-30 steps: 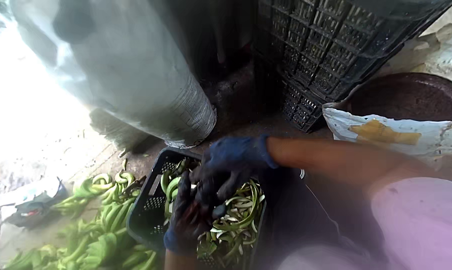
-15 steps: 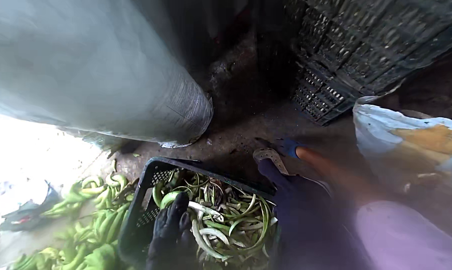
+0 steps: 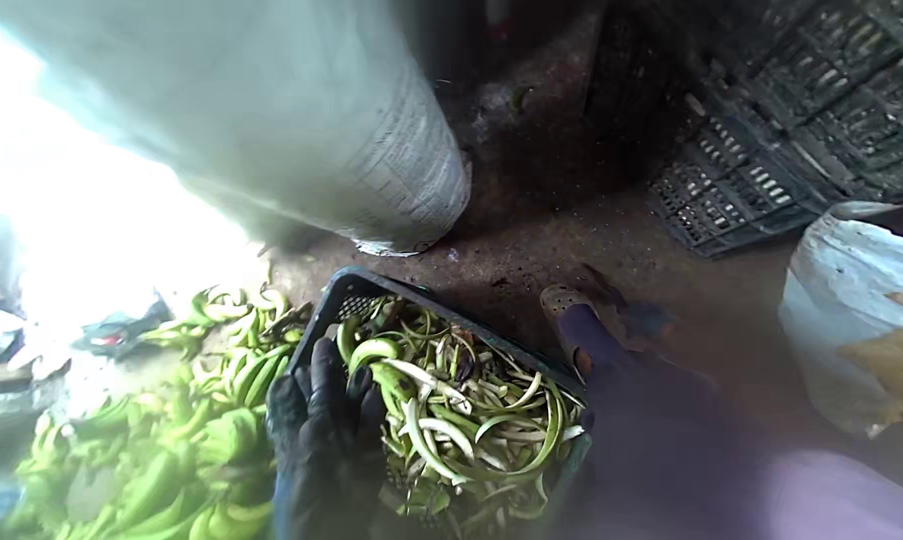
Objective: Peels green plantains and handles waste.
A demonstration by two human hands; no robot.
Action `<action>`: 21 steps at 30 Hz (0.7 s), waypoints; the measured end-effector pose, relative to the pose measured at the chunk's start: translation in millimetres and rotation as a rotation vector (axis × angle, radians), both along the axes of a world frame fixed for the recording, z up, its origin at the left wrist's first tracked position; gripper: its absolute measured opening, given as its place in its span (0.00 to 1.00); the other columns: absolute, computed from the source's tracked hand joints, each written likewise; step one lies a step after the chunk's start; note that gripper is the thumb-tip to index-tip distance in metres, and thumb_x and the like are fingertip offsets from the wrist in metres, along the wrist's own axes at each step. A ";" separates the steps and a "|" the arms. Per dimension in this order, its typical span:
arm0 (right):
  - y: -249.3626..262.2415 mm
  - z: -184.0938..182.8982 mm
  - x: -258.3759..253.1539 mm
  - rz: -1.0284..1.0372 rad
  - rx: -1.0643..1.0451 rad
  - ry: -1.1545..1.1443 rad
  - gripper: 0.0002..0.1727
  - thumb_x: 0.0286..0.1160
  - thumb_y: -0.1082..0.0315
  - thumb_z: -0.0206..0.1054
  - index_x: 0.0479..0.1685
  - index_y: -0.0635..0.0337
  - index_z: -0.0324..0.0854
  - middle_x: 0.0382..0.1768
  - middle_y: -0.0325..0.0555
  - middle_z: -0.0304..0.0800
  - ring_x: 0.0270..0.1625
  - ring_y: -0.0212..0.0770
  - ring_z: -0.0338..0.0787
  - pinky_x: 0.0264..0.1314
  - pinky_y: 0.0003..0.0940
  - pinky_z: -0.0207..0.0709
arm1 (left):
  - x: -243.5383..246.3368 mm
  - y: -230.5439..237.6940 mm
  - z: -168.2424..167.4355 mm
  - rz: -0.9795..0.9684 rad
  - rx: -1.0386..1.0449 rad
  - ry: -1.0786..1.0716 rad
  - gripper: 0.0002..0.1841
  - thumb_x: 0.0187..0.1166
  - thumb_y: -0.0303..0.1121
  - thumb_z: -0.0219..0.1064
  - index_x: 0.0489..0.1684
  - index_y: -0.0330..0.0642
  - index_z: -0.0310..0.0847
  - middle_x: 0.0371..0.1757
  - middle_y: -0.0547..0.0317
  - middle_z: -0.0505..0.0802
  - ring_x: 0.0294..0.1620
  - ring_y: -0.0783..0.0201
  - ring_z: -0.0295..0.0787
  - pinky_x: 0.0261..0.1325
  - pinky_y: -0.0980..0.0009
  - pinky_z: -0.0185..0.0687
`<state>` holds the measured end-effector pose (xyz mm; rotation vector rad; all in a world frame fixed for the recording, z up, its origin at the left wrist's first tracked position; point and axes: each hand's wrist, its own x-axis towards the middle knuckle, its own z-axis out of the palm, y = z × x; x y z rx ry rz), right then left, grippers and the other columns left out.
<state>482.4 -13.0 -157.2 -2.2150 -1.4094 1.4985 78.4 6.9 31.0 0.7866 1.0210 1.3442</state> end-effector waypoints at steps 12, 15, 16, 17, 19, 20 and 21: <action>67.2 197.5 -75.8 -0.176 0.311 0.672 0.14 0.94 0.56 0.48 0.57 0.48 0.78 0.25 0.31 0.79 0.24 0.25 0.81 0.28 0.21 0.80 | -41.6 -32.9 14.1 0.165 0.164 0.284 0.48 0.72 0.34 0.73 0.93 0.69 0.45 0.71 0.62 0.84 0.57 0.65 0.88 0.54 0.62 0.90; 76.1 221.1 -135.2 0.081 0.391 0.931 0.15 0.92 0.54 0.48 0.57 0.43 0.80 0.16 0.24 0.68 0.15 0.19 0.71 0.19 0.17 0.75 | -47.1 -42.0 18.2 0.207 0.145 0.321 0.45 0.76 0.37 0.71 0.93 0.72 0.45 0.56 0.60 0.90 0.39 0.68 0.89 0.36 0.68 0.88; 73.6 227.1 -162.2 0.162 0.378 0.977 0.15 0.92 0.53 0.50 0.57 0.43 0.82 0.20 0.26 0.75 0.19 0.21 0.77 0.22 0.20 0.80 | -51.4 -44.7 19.7 0.216 0.158 0.315 0.44 0.78 0.37 0.70 0.92 0.73 0.46 0.51 0.59 0.90 0.34 0.67 0.87 0.31 0.68 0.86; 69.6 229.9 -188.3 0.283 0.338 0.990 0.17 0.92 0.53 0.49 0.61 0.44 0.83 0.29 0.31 0.84 0.28 0.26 0.85 0.32 0.26 0.86 | -55.5 -48.1 21.4 0.228 0.185 0.308 0.42 0.79 0.37 0.70 0.91 0.73 0.46 0.48 0.59 0.90 0.31 0.68 0.87 0.29 0.69 0.85; 59.3 217.2 -234.9 0.475 0.211 1.037 0.20 0.93 0.55 0.50 0.73 0.48 0.77 0.52 0.44 0.90 0.51 0.42 0.92 0.54 0.45 0.90 | -58.9 -54.4 22.6 0.306 0.242 0.337 0.41 0.80 0.40 0.70 0.91 0.68 0.48 0.48 0.60 0.91 0.31 0.68 0.87 0.30 0.68 0.87; 48.2 212.0 -258.1 0.479 0.178 1.031 0.21 0.93 0.57 0.51 0.76 0.51 0.75 0.58 0.48 0.90 0.56 0.47 0.93 0.57 0.48 0.91 | -59.3 -56.3 22.2 0.359 0.260 0.366 0.41 0.80 0.41 0.69 0.92 0.65 0.47 0.49 0.59 0.91 0.32 0.68 0.88 0.32 0.68 0.88; 36.7 208.5 -279.4 0.442 0.164 1.019 0.20 0.92 0.58 0.53 0.76 0.52 0.74 0.57 0.51 0.92 0.54 0.48 0.95 0.54 0.47 0.92 | -60.1 -58.7 22.2 0.400 0.251 0.391 0.41 0.81 0.41 0.69 0.93 0.64 0.46 0.53 0.59 0.90 0.34 0.68 0.88 0.34 0.67 0.89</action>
